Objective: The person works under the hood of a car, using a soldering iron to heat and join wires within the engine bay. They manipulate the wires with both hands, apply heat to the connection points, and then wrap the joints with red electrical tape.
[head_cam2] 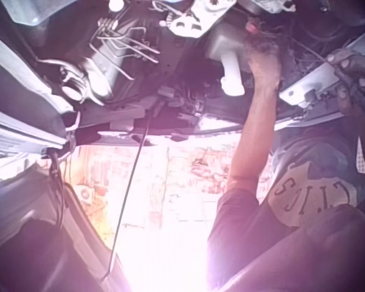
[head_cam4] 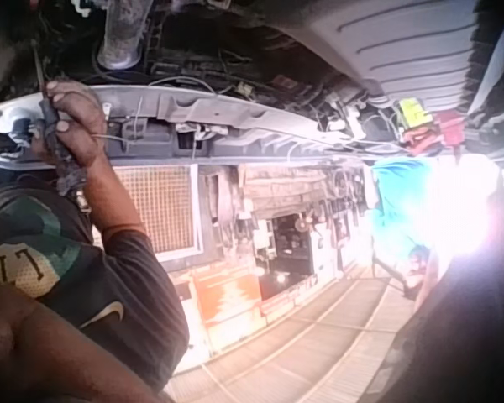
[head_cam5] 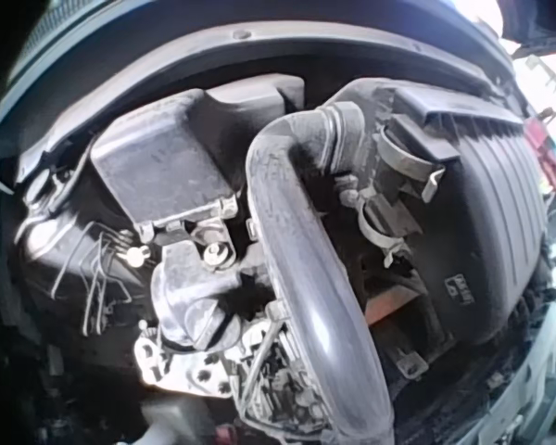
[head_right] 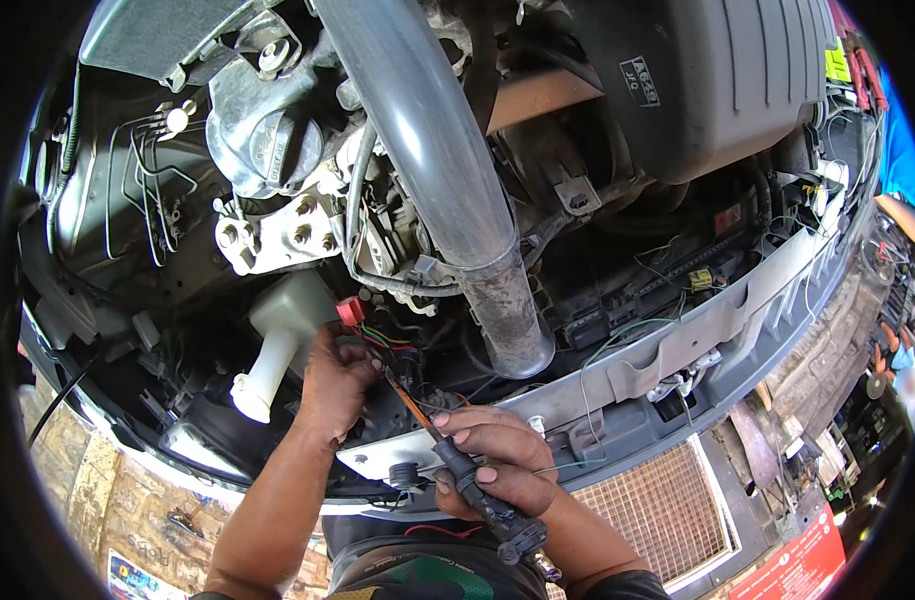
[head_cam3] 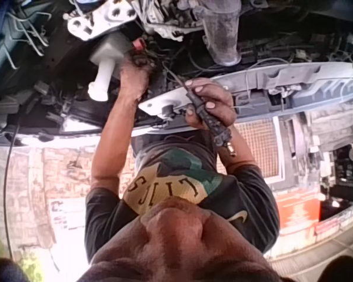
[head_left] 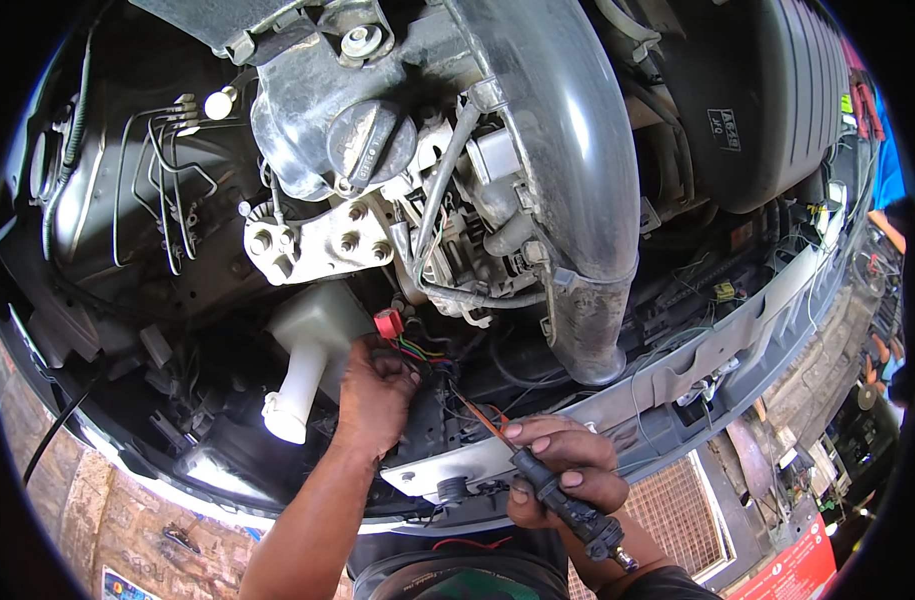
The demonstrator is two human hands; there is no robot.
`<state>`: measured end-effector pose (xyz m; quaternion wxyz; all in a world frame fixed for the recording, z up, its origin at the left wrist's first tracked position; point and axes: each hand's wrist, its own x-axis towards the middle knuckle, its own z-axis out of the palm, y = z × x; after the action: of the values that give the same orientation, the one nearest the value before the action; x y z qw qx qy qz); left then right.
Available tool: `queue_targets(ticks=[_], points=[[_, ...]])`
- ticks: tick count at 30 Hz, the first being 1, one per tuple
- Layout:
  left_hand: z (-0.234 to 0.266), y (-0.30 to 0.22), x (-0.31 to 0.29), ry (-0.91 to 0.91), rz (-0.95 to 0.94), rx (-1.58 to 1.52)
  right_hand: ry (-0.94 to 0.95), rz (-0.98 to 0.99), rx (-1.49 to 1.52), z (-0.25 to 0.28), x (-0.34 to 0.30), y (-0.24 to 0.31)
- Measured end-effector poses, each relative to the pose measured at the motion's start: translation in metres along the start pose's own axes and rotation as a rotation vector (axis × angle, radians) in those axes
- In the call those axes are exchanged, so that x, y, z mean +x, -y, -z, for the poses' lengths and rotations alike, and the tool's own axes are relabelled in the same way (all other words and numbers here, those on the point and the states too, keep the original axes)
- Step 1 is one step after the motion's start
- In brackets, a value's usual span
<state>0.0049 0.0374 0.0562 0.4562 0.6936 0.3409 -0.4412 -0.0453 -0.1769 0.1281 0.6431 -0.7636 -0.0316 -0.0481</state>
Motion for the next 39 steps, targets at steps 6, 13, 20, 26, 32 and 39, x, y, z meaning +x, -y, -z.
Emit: queue_targets(ticks=[6, 13, 20, 26, 32, 39], points=[[-0.01, 0.022, 0.006, 0.02, 0.005, -0.152, -0.073, -0.014, 0.024, -0.005, -0.006, -0.001], [-0.02, 0.017, 0.014, 0.007, -0.047, -0.128, -0.039, -0.031, 0.0, -0.004, -0.007, -0.001], [-0.02, 0.012, 0.015, 0.033, 0.003, -0.236, -0.015, -0.04, -0.047, -0.004, -0.005, 0.0], [-0.019, 0.006, 0.015, 0.037, 0.011, -0.137, 0.016, -0.044, -0.049, -0.002, -0.002, 0.002], [-0.019, 0.024, 0.025, 0.042, 0.071, -0.262, -0.012, -0.059, -0.008, -0.003, -0.004, 0.004], [-0.023, 0.02, 0.027, -0.013, -0.065, -0.124, -0.073, 0.046, -0.028, -0.008, -0.002, -0.005]])
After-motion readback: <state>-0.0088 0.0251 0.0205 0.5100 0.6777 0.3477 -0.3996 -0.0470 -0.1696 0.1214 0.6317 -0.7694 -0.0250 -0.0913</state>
